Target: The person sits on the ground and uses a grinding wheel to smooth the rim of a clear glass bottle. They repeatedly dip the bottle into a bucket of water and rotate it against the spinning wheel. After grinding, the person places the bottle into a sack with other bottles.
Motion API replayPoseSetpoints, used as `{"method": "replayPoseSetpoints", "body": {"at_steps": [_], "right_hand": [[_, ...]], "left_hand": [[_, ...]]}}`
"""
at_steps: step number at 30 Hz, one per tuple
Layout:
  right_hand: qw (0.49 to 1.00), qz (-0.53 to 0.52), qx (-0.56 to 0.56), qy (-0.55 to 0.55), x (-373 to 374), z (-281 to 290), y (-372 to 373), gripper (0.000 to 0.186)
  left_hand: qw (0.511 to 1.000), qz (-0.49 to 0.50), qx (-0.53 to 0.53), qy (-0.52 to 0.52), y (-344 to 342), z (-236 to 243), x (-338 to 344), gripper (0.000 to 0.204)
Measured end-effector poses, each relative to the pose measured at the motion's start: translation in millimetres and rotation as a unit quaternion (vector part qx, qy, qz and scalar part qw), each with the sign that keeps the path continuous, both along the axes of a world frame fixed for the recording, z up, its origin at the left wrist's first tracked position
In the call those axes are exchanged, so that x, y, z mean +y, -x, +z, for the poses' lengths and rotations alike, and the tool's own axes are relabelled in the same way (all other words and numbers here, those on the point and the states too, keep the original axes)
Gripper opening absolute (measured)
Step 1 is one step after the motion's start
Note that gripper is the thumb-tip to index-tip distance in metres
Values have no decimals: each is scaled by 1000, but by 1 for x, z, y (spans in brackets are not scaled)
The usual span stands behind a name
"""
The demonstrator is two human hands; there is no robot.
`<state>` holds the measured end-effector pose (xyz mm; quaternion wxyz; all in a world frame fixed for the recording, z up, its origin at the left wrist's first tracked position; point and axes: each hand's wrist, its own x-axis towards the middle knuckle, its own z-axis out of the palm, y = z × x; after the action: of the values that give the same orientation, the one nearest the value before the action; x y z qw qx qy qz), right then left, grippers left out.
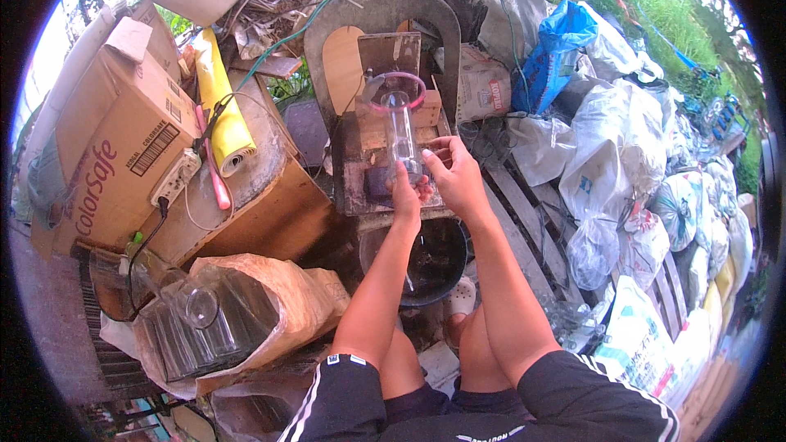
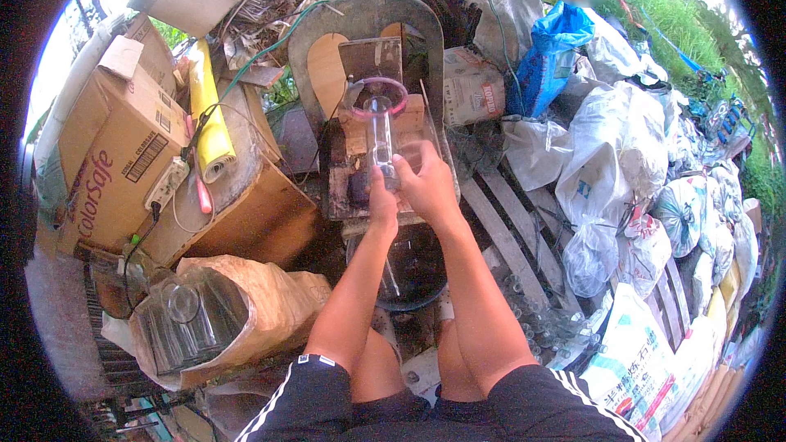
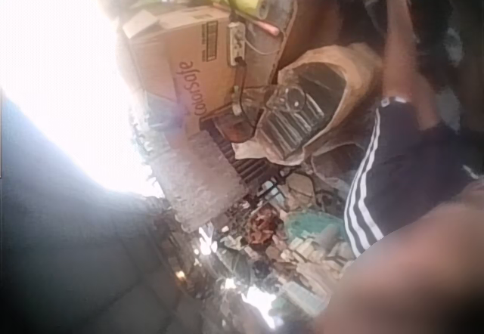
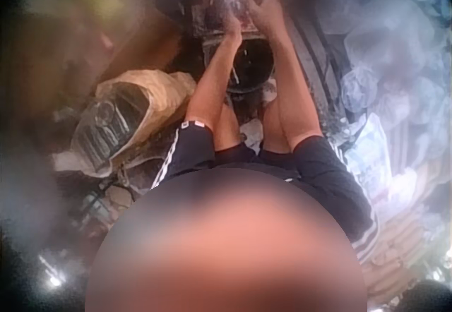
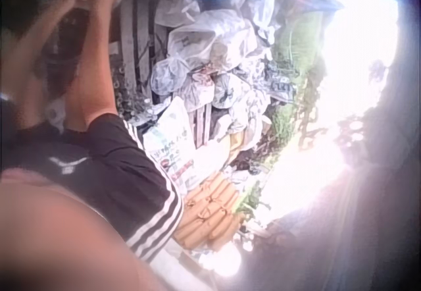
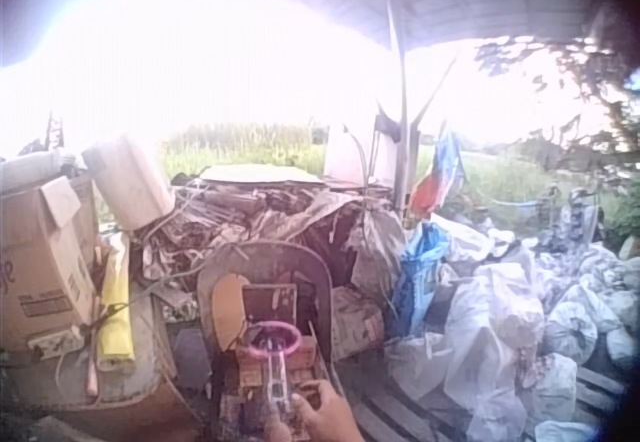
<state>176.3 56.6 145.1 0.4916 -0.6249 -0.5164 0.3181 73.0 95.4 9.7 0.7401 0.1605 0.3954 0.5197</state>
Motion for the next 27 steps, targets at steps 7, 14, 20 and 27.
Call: {"method": "replayPoseSetpoints", "body": {"at_steps": [7, 14, 20, 27], "right_hand": [[1000, 6, 8, -10, -1, 0, 2, 36], [1000, 4, 7, -21, -2, 3, 3, 37], [1000, 8, 0, -1, -3, 7, 5, 37], [1000, 11, 15, 2, -4, 8, 3, 37]], "left_hand": [[961, 46, 260, -80, -11, -1, -4, 75], [998, 16, -51, -45, -5, 4, -8, 71], [908, 122, 372, -147, -17, -10, -5, 79], [1000, -24, 14, 8, -8, -6, -5, 76]]}}
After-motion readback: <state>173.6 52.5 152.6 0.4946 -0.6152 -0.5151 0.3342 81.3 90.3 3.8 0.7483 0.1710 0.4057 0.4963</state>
